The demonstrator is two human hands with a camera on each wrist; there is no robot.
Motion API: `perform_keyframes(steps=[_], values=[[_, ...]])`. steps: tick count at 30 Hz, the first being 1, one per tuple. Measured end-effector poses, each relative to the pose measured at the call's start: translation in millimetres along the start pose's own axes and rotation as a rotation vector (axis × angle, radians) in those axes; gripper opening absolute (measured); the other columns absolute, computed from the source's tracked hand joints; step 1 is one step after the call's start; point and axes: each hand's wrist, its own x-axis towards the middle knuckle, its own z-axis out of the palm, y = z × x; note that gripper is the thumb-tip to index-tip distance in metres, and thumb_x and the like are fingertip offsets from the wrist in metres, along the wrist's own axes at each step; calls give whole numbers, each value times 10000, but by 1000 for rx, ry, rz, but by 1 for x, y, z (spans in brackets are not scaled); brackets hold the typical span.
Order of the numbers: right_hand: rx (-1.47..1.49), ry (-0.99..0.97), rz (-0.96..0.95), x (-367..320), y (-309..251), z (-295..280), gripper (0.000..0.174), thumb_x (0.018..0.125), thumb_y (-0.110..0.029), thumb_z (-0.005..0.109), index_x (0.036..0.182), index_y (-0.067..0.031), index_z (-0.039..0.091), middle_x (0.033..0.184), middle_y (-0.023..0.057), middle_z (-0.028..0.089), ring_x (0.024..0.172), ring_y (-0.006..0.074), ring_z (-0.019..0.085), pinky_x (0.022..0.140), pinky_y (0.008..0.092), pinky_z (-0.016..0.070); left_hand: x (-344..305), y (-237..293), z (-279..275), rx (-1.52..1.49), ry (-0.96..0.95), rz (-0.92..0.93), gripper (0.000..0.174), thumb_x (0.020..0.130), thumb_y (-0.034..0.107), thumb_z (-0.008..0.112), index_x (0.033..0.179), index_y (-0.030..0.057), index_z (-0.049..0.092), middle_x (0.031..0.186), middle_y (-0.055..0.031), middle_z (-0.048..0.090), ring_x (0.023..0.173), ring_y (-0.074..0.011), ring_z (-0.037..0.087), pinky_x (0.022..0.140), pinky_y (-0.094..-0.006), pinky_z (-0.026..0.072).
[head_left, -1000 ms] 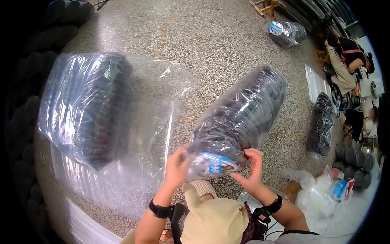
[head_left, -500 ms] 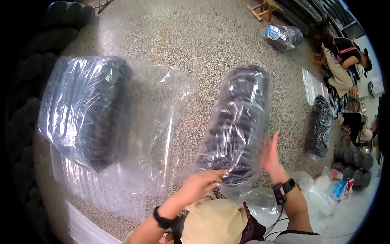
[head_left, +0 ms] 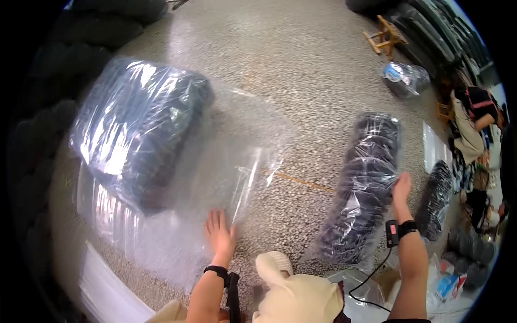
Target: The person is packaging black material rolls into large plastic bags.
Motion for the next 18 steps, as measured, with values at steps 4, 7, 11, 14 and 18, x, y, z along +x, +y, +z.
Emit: perform_keyframes(steps=[4,7,11,14,18], values=[[-147,-36,-309,-25,-139,3,366,944,-277,539,705,-4,491,598,124,414,535,197,374,517,339,334,-5,-2,-21,-153,254,-22,758,764,259,724,1401,102,343,1461,-238,269,1338,-414,259,1095,-513,215],[-448,-337,-291,-46,-133,-4,374,910,-224,604,668,-8,418,556,117,346,506,200,314,495,357,301,0,-12,-25,-109,443,-125,578,789,188,698,1292,73,437,1333,-255,403,1255,-431,335,1005,-492,315],[-313,-528,-356,-67,-164,7,434,860,-205,673,608,-14,377,512,103,348,463,198,309,465,364,281,26,-40,-14,-152,250,-236,285,844,152,653,1082,44,541,953,-168,555,870,-305,530,742,-434,419],[-278,-652,-773,-112,-222,-2,360,797,-135,699,558,-60,440,504,96,396,445,264,413,455,398,321,36,-16,-31,-389,233,-164,172,881,154,630,980,28,566,661,-64,528,576,-194,519,539,-344,415],[96,-1077,-1179,-191,-251,16,134,678,-166,680,664,-168,547,575,-9,456,513,177,495,492,309,401,47,48,-96,-1211,84,-266,172,873,137,629,991,21,583,683,-93,573,556,-186,503,529,-298,389]])
